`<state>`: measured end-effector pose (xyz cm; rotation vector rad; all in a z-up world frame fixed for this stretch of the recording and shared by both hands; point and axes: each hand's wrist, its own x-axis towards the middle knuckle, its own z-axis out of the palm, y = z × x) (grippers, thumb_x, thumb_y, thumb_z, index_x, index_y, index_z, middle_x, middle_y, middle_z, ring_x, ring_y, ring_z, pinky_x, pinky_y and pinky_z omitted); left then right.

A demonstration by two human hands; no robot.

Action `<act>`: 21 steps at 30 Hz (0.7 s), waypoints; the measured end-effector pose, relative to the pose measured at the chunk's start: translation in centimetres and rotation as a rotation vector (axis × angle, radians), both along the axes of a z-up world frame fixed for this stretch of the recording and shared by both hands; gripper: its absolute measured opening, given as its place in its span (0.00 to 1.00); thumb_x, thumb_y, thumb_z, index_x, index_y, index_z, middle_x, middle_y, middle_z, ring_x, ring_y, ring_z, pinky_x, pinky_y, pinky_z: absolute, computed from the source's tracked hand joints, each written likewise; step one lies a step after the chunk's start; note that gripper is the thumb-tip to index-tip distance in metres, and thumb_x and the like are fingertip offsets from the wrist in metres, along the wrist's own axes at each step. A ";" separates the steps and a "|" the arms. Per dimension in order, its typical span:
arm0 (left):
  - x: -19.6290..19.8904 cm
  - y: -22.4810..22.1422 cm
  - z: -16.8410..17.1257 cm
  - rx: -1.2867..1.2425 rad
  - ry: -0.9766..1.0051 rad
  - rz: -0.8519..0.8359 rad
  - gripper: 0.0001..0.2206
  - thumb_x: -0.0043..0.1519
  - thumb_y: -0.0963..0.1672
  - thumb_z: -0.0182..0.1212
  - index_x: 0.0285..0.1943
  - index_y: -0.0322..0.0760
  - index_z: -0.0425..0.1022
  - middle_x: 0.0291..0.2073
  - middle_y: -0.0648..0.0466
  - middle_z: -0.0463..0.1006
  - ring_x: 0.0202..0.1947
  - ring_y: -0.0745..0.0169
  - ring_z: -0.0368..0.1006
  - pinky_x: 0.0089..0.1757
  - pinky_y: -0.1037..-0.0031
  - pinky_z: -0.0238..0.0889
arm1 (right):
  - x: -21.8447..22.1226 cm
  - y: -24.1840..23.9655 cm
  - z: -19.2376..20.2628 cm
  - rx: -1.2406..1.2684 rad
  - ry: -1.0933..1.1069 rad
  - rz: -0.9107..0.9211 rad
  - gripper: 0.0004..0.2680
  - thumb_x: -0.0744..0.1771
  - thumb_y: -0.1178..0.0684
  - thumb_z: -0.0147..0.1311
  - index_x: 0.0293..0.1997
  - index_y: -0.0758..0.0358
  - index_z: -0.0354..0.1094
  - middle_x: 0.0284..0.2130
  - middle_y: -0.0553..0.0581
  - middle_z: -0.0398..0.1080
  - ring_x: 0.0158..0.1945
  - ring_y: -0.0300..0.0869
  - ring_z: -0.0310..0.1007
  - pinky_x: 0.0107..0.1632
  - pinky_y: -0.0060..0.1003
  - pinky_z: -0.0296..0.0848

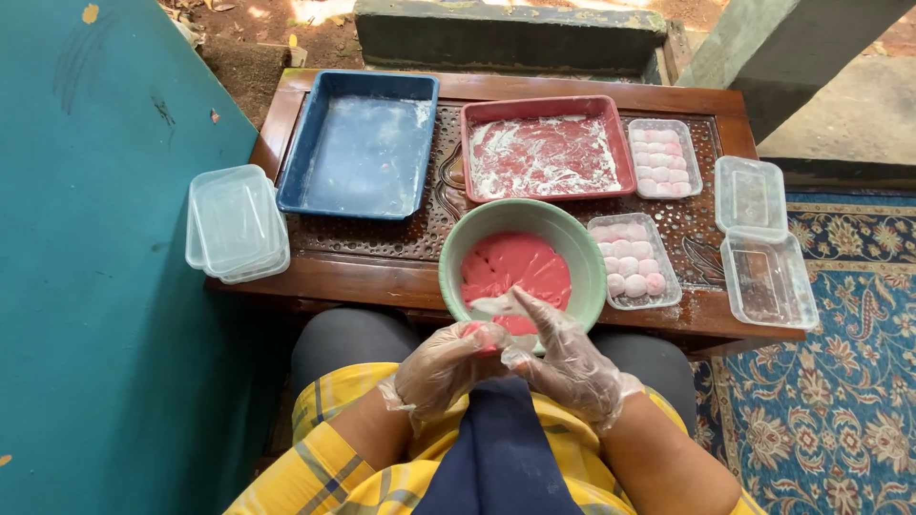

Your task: The person is preparing small dough balls by pinching pieces from a bowl of pink dough, rolling them between their palms, and placing them into a plastic container.

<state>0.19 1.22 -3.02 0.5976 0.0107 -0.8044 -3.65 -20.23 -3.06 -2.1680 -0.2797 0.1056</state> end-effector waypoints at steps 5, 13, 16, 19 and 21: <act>-1.2 -1.4 3.8 -0.054 0.009 -0.076 0.06 0.67 0.39 0.57 0.44 0.23 0.73 0.33 0.40 0.77 0.34 0.50 0.79 0.46 0.48 0.76 | 1.3 2.6 -2.0 -0.182 -0.446 0.057 0.19 0.64 0.41 0.62 0.60 0.52 0.67 0.53 0.61 0.71 0.62 0.58 0.68 0.67 0.55 0.62; 0.2 0.2 -3.0 0.107 -0.143 -0.043 0.04 0.62 0.36 0.60 0.38 0.20 0.75 0.27 0.34 0.80 0.32 0.42 0.83 0.42 0.51 0.77 | 1.1 0.4 -1.3 0.064 -0.702 0.151 0.07 0.65 0.50 0.58 0.42 0.59 0.79 0.36 0.56 0.78 0.50 0.54 0.80 0.61 0.57 0.72; 0.2 0.8 -3.8 0.070 -0.098 -0.011 0.04 0.62 0.36 0.58 0.40 0.19 0.74 0.28 0.30 0.80 0.32 0.35 0.82 0.43 0.44 0.75 | 0.3 -0.2 -1.0 0.355 -0.539 0.119 0.04 0.66 0.55 0.60 0.37 0.64 0.79 0.33 0.61 0.81 0.45 0.56 0.83 0.56 0.58 0.74; 0.7 1.4 -0.2 0.085 -0.046 -0.056 0.04 0.64 0.38 0.57 0.41 0.24 0.73 0.31 0.32 0.82 0.36 0.38 0.83 0.45 0.52 0.76 | 0.1 -1.2 -1.1 0.434 -0.462 -0.018 0.03 0.64 0.58 0.63 0.35 0.67 0.79 0.35 0.64 0.81 0.46 0.56 0.83 0.55 0.55 0.75; 0.2 1.2 3.4 0.020 0.065 -0.045 0.04 0.65 0.38 0.55 0.42 0.27 0.72 0.35 0.29 0.83 0.40 0.38 0.83 0.48 0.53 0.75 | -0.1 -1.2 -0.3 0.329 -0.485 -0.137 0.03 0.65 0.57 0.63 0.35 0.64 0.79 0.39 0.62 0.81 0.51 0.55 0.82 0.56 0.51 0.76</act>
